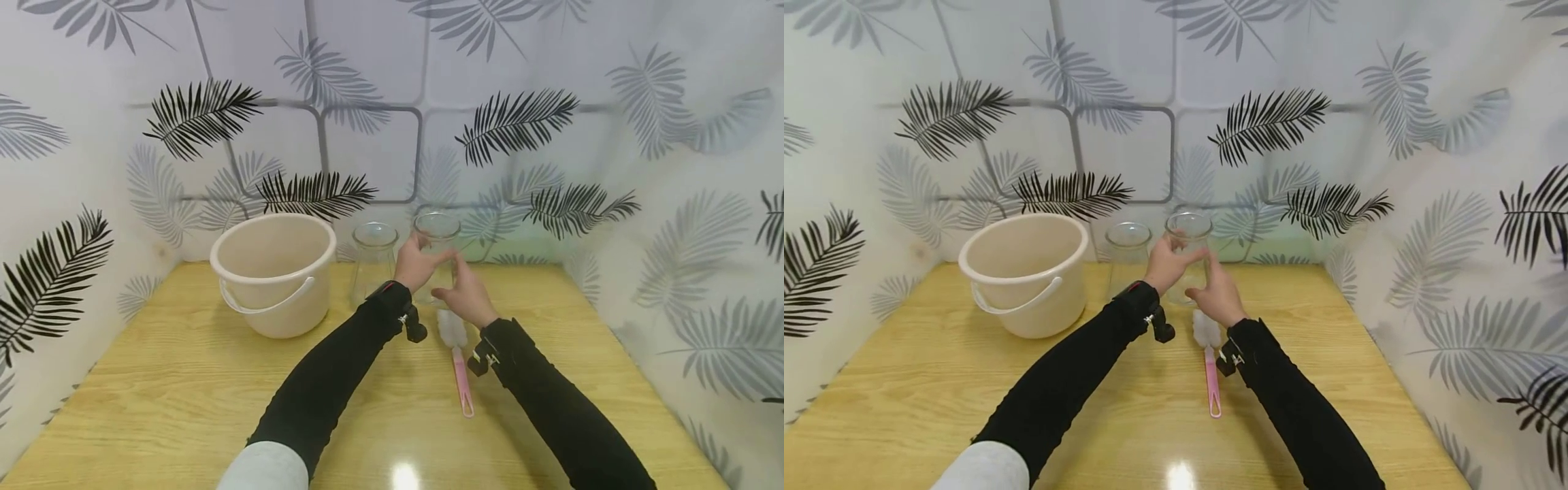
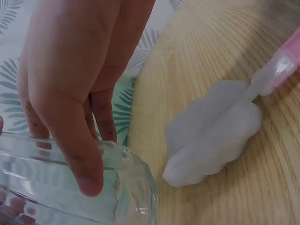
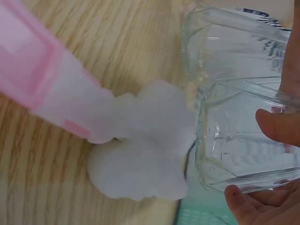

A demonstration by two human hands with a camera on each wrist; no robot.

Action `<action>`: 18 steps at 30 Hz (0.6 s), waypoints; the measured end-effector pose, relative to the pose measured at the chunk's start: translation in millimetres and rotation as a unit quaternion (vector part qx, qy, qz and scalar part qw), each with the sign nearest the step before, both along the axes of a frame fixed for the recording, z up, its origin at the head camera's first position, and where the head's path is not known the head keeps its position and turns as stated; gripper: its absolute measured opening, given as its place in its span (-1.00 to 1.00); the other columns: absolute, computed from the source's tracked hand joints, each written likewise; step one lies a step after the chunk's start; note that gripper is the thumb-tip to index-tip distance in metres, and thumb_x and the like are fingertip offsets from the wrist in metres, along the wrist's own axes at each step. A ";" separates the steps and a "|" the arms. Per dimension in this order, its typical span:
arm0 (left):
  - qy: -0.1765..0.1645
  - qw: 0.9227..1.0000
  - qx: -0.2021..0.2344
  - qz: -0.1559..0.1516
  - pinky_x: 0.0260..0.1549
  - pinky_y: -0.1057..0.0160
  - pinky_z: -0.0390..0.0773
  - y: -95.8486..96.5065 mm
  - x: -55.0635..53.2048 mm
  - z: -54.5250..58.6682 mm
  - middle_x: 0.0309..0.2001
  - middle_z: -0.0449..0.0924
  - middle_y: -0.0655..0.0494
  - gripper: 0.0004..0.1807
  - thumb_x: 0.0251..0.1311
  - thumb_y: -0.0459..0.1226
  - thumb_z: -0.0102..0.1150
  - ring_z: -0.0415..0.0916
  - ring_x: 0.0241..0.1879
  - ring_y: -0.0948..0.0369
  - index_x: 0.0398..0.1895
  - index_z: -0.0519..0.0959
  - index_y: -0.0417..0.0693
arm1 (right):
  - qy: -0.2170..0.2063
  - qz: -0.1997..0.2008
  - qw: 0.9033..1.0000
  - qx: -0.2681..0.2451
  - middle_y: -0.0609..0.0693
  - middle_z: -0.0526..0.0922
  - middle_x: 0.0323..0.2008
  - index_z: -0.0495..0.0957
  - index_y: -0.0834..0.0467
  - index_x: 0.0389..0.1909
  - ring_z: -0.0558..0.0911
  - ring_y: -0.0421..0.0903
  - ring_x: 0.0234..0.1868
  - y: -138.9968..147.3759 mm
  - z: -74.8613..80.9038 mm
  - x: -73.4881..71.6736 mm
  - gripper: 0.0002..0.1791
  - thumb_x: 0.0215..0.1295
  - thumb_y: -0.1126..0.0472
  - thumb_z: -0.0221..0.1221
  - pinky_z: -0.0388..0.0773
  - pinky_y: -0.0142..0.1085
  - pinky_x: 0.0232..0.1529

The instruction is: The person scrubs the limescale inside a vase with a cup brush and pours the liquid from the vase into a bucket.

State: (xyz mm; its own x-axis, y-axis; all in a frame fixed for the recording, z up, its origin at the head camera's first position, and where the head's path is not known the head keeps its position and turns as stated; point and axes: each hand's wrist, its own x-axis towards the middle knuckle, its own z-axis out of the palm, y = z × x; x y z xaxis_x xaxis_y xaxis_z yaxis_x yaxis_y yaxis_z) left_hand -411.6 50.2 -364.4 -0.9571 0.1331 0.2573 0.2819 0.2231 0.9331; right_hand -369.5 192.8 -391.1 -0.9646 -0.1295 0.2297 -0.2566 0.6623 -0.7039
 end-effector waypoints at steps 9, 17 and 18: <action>-0.044 0.998 -0.032 0.029 0.29 0.00 0.42 2.7 -8.8 -19.2 0.42 0.35 -0.16 -0.07 0.15 0.03 0.44 0.31 0.41 -0.08 0.48 0.23 -0.13 | -0.034 0.004 0.999 0.008 0.42 0.17 0.48 -0.18 0.26 0.59 0.25 0.33 0.47 -2.8 -15.3 -7.8 0.10 0.22 0.22 0.35 0.30 0.16 0.38; -0.014 0.997 -0.060 0.035 0.36 0.02 0.35 3.1 -4.9 -22.0 0.44 0.34 -0.11 0.05 0.08 0.02 0.48 0.28 0.44 -0.01 0.53 0.12 -0.14 | -0.045 0.022 0.998 0.028 0.39 0.21 0.47 -0.09 0.21 0.57 0.35 0.32 0.41 3.2 -19.5 -9.8 0.00 0.28 0.18 0.32 0.37 0.14 0.33; -0.012 0.998 -0.061 0.032 0.37 0.02 0.33 2.6 0.7 -19.9 0.45 0.31 -0.11 0.06 0.10 -0.01 0.47 0.26 0.45 -0.01 0.55 0.08 -0.15 | -0.051 0.022 0.998 0.035 0.38 0.20 0.48 -0.10 0.20 0.57 0.36 0.32 0.40 5.6 -18.5 -9.7 -0.01 0.29 0.16 0.32 0.37 0.14 0.33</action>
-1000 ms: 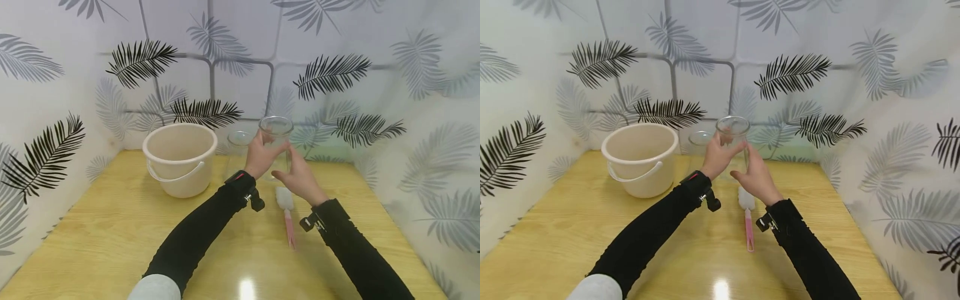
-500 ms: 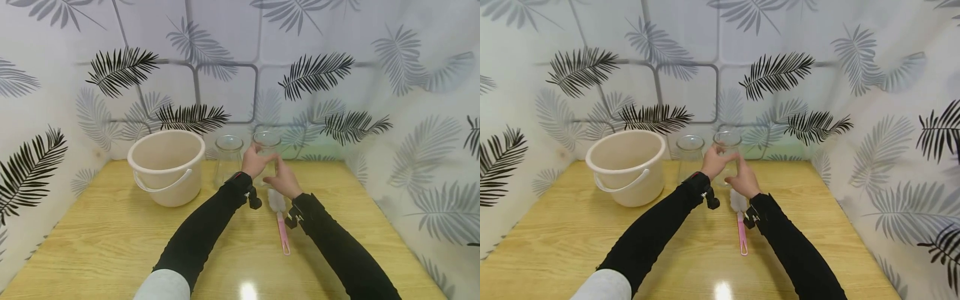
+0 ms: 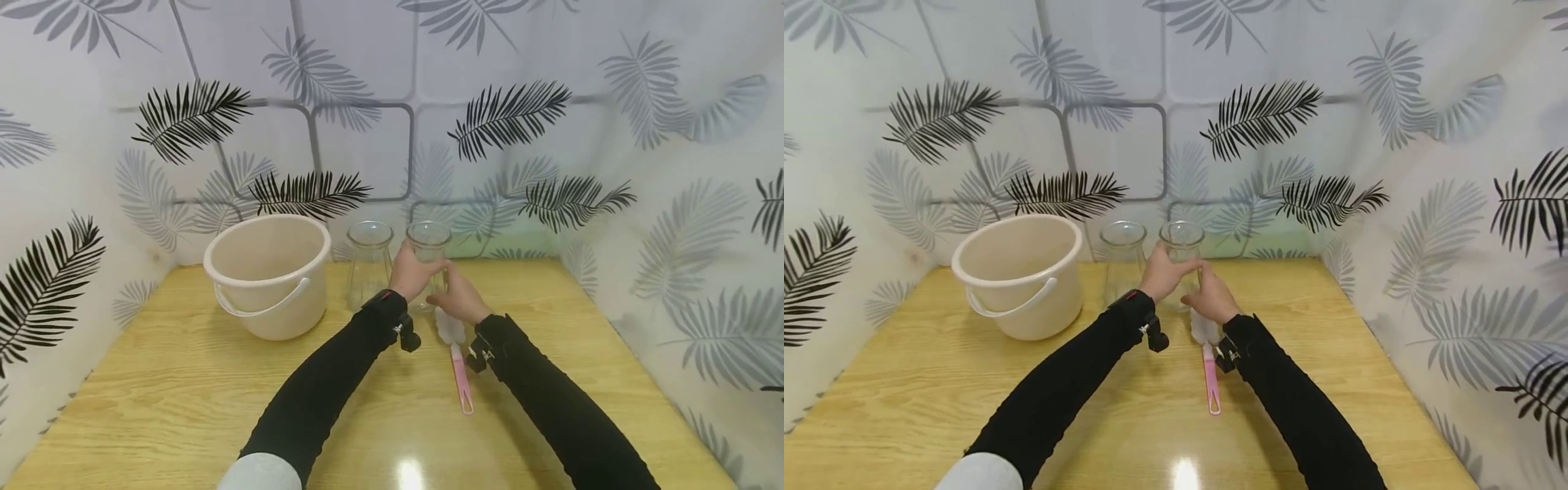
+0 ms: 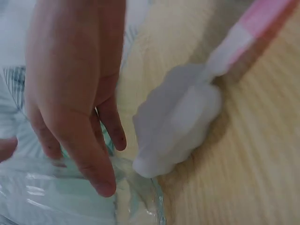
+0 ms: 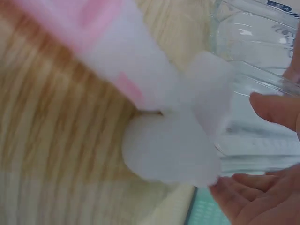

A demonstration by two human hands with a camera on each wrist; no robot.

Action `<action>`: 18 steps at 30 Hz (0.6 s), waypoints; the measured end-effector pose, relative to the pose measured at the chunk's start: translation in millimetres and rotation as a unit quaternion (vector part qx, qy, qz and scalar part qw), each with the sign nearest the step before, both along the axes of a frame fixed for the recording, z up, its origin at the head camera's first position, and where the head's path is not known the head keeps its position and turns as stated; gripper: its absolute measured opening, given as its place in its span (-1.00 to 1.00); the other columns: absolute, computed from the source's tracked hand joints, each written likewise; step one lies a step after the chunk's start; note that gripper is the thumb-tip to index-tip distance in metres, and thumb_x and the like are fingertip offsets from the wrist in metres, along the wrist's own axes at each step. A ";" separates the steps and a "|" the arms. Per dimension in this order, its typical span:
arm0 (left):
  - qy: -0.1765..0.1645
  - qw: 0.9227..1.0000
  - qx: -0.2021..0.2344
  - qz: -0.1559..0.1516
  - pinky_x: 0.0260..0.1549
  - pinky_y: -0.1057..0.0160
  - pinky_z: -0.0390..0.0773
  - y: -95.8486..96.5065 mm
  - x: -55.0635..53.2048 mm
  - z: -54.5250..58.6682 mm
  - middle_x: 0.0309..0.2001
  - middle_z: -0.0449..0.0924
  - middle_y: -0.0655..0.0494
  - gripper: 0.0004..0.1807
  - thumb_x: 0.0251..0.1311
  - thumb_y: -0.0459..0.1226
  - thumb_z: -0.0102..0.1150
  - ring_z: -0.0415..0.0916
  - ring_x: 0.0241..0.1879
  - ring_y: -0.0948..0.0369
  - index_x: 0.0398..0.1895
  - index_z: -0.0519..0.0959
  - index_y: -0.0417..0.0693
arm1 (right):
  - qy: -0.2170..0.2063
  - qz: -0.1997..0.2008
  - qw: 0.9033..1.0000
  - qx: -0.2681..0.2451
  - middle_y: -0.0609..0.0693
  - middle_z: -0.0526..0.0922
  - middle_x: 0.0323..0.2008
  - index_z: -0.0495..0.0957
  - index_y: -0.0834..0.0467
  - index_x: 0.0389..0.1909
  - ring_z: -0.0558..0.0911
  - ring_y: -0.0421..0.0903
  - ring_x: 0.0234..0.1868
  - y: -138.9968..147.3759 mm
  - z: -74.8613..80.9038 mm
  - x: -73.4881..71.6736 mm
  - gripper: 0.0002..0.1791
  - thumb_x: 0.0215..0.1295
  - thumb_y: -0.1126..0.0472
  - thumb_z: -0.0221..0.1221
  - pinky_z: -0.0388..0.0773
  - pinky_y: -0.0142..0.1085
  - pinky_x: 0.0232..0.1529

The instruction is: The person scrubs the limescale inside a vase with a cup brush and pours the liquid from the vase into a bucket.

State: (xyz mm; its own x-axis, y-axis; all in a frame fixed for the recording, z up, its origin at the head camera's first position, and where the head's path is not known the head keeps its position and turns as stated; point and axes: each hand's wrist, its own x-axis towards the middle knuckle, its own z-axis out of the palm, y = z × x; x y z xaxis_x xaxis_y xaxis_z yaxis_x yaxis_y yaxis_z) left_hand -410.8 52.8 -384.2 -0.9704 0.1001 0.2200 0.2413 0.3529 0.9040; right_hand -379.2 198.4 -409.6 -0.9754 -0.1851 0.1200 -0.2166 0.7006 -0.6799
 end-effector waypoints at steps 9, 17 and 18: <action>0.107 0.993 -0.057 0.005 0.19 0.05 0.49 -54.1 68.5 23.5 0.25 0.51 -0.06 -0.42 0.26 -0.19 0.22 0.47 0.23 0.01 0.33 0.37 -0.16 | 0.196 -0.074 0.976 0.064 0.18 0.73 -0.14 0.64 0.24 0.05 0.69 0.11 -0.19 6.4 39.6 27.2 -0.66 0.40 0.16 0.08 0.59 -0.03 -0.18; 0.105 0.990 0.007 0.094 0.36 -0.04 0.31 -95.5 69.8 17.7 0.38 0.25 -0.23 -0.24 0.19 -0.24 0.25 0.23 0.41 -0.10 0.42 0.16 -0.21 | 0.369 0.043 0.927 0.050 0.12 0.72 -0.09 0.65 0.22 -0.04 0.67 0.07 -0.05 -46.3 85.5 41.5 -0.76 0.34 0.27 0.15 0.59 -0.07 -0.02; 0.090 0.991 0.015 0.096 0.40 -0.04 0.27 -98.1 67.0 16.1 0.41 0.19 -0.24 -0.18 0.19 -0.22 0.26 0.18 0.45 -0.12 0.46 0.11 -0.21 | 0.358 0.059 0.929 0.072 0.13 0.68 0.01 0.61 0.21 0.05 0.63 0.08 0.05 -56.7 90.6 38.9 -0.71 0.34 0.26 0.16 0.56 -0.03 0.06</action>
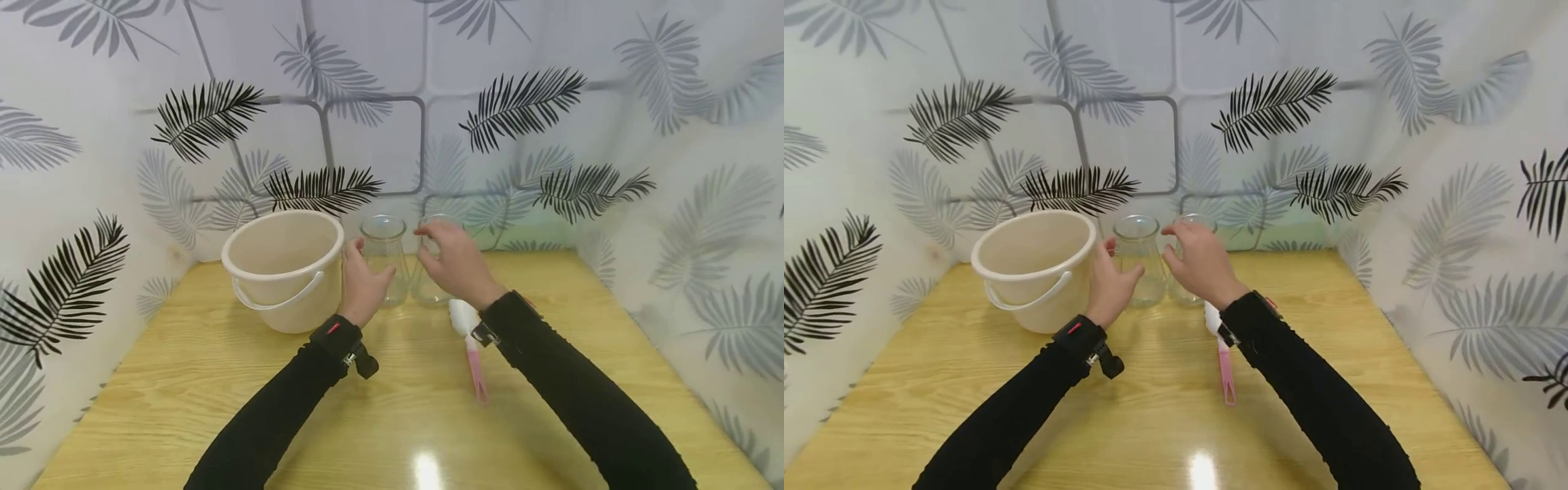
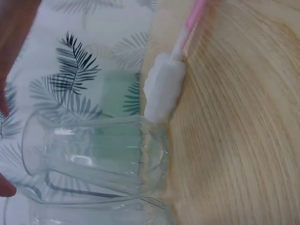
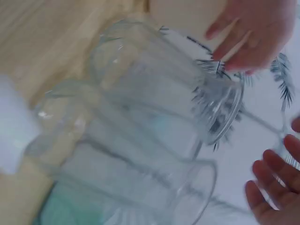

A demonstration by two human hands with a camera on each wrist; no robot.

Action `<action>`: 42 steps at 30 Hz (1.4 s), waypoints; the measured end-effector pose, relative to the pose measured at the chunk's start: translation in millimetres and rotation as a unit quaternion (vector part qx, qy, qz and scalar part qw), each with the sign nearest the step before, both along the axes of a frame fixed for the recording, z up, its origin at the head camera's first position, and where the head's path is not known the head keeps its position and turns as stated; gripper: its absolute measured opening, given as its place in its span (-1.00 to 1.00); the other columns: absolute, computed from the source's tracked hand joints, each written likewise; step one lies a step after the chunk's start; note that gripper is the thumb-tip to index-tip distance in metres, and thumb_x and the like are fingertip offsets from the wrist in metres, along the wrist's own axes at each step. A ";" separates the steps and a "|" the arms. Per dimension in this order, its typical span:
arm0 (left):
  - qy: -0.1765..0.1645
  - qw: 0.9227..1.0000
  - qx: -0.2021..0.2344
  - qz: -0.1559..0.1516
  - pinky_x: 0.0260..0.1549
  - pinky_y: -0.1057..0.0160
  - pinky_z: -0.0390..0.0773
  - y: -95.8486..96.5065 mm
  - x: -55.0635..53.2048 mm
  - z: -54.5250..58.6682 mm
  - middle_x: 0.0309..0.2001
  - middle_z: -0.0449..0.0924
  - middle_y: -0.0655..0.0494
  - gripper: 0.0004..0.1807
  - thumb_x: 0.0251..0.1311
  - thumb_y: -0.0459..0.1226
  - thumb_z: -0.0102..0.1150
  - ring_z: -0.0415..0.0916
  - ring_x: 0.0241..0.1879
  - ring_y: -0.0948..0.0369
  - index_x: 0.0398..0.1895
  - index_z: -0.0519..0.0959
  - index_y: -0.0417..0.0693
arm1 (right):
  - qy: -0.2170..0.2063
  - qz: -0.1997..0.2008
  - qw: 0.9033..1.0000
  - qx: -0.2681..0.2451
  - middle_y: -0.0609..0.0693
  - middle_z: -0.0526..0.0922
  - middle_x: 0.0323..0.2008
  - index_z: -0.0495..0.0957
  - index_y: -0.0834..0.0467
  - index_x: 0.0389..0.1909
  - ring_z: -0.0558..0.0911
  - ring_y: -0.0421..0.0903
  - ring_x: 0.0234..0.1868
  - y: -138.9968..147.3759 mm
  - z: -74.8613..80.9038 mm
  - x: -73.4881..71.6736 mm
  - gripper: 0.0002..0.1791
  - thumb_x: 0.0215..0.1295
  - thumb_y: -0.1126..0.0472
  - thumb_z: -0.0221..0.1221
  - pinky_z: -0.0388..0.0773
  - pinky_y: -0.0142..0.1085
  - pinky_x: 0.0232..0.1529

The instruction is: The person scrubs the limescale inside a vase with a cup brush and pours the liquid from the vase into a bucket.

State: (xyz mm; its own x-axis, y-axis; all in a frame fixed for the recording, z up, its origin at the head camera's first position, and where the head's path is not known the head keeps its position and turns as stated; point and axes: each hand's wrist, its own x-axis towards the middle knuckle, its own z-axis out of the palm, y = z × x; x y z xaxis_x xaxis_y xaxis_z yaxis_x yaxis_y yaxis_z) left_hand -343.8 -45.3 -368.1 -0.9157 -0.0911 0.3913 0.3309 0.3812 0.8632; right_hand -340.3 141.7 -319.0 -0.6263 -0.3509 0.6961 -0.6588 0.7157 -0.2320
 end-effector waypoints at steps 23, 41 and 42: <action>-0.021 0.994 -0.101 -0.034 -0.02 -0.07 0.53 29.9 -31.6 -15.9 0.10 0.59 -0.07 -0.24 0.24 0.05 0.33 0.59 -0.02 -0.06 0.38 0.24 -0.05 | -0.231 -0.097 0.953 0.168 0.21 0.61 0.18 0.09 0.24 0.54 0.51 0.12 0.30 -34.0 30.4 -35.6 -0.04 0.21 -0.03 0.27 0.11 -0.02 0.49; 0.115 0.973 -0.127 -0.158 -0.53 0.15 0.36 81.2 60.4 16.6 -0.23 0.66 0.00 -0.48 0.16 0.00 0.32 0.41 -0.52 0.13 0.10 0.47 -0.03 | -0.281 -0.084 0.910 -0.294 0.07 0.56 0.17 -0.18 -0.19 0.60 0.58 -0.05 0.12 44.7 5.4 102.4 0.30 0.00 -0.07 0.54 0.58 -0.08 0.05; 0.116 0.970 -0.129 -0.170 -0.53 0.17 0.35 84.8 63.7 14.0 -0.21 0.65 0.03 -0.47 0.16 0.01 0.33 0.39 -0.51 0.14 0.12 0.47 -0.02 | -0.274 -0.089 0.907 -0.306 0.06 0.57 0.15 -0.17 -0.15 0.60 0.58 -0.04 0.13 47.8 1.0 108.4 0.29 0.01 -0.04 0.54 0.57 -0.07 0.07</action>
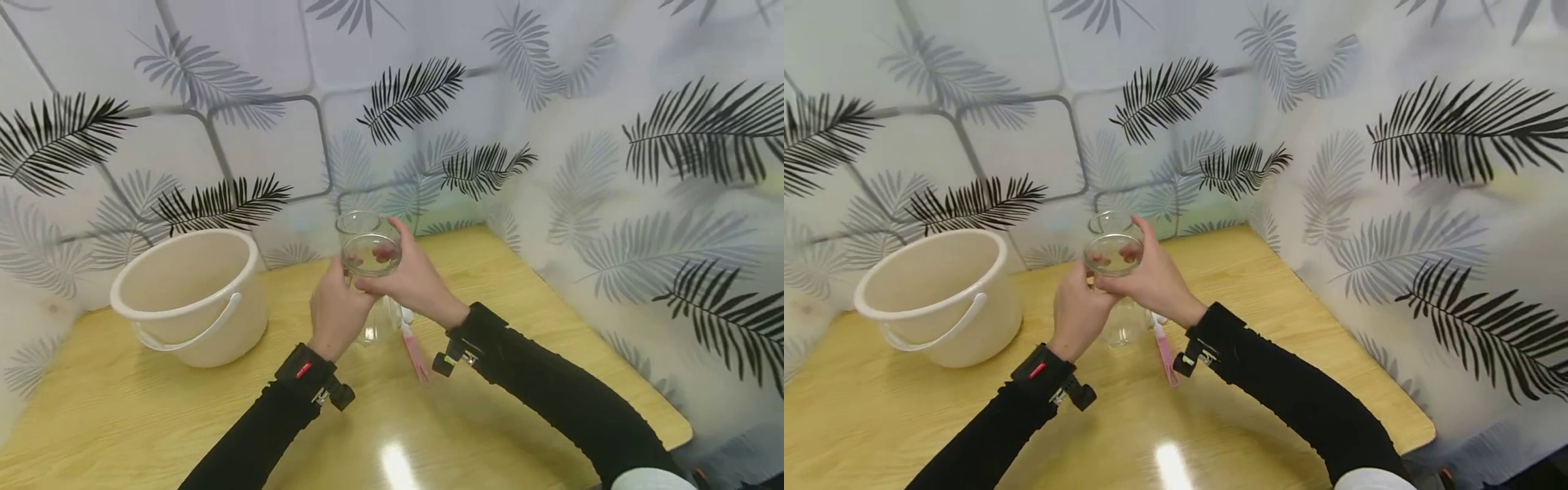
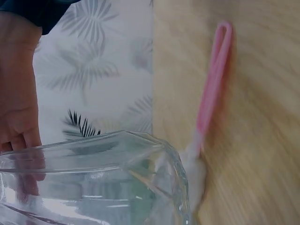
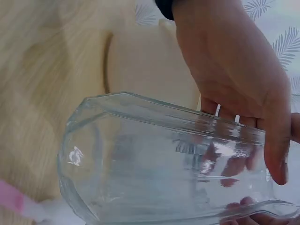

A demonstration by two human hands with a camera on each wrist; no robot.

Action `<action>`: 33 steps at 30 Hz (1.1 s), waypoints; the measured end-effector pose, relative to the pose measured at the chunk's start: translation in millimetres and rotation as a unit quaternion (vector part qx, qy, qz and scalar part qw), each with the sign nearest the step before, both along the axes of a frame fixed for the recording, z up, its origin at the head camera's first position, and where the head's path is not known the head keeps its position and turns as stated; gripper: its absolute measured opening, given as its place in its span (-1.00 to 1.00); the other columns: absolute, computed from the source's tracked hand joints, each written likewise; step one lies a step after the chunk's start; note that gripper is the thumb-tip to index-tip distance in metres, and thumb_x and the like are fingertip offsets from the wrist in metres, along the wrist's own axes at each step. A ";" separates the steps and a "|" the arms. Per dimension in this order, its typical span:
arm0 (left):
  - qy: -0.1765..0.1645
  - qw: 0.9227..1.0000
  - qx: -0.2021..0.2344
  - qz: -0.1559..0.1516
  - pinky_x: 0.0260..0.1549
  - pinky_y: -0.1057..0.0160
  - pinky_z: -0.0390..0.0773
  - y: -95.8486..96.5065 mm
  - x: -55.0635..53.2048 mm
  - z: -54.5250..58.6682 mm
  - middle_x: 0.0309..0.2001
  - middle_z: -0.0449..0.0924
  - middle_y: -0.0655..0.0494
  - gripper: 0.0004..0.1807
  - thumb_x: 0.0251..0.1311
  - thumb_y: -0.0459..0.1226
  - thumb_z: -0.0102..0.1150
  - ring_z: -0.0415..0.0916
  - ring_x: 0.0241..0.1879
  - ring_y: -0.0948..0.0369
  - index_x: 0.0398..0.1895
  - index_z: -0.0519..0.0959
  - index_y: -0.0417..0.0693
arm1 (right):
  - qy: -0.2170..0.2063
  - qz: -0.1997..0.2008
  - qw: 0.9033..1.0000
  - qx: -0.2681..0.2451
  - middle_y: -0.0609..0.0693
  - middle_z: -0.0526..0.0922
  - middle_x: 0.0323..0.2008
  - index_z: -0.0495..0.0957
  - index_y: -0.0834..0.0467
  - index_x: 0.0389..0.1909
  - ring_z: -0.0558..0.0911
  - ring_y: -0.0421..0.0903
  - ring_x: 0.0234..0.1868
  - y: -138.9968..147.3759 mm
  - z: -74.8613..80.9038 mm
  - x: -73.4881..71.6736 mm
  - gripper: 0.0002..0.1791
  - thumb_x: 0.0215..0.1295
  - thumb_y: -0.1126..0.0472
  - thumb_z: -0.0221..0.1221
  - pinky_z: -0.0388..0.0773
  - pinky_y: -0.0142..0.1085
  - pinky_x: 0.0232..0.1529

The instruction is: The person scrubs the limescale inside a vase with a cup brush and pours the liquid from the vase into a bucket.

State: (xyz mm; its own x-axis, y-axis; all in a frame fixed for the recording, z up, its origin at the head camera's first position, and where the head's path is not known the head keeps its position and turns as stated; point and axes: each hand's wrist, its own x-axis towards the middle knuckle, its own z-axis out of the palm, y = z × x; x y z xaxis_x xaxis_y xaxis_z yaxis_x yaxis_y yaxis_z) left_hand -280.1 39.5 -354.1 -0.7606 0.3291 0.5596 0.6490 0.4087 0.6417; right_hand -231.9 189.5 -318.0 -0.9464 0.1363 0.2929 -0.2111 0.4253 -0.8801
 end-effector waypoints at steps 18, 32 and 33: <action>-0.082 0.994 -0.046 -0.053 -0.15 -0.03 0.60 -37.1 0.9 -10.6 0.26 0.46 -0.10 -0.19 0.21 0.11 0.34 0.54 0.10 -0.10 0.32 0.25 -0.17 | 0.034 0.008 0.999 0.020 -0.21 0.60 0.04 0.23 -0.04 0.45 0.61 -0.15 -0.13 -20.8 -26.8 -11.4 0.01 -0.01 -0.10 0.53 0.56 -0.30 -0.24; -0.136 0.987 -0.079 -0.042 -0.32 0.17 0.48 -24.8 -3.3 -26.0 0.26 0.50 -0.06 -0.20 0.23 0.10 0.33 0.59 -0.07 0.02 0.35 0.25 -0.15 | 0.022 0.001 1.000 0.016 -0.19 0.61 0.08 0.24 -0.08 0.45 0.59 -0.15 0.08 -8.8 -54.7 -19.4 0.01 -0.03 -0.09 0.54 0.60 -0.28 -0.13; -0.135 0.987 -0.080 -0.044 -0.33 0.16 0.48 -22.6 -3.2 -25.7 0.26 0.50 -0.06 -0.20 0.23 0.10 0.32 0.60 -0.06 0.01 0.35 0.25 -0.15 | 0.023 -0.002 1.000 0.015 -0.19 0.61 0.09 0.23 -0.07 0.45 0.58 -0.16 0.11 -7.0 -55.7 -18.5 0.02 -0.02 -0.09 0.54 0.60 -0.28 -0.12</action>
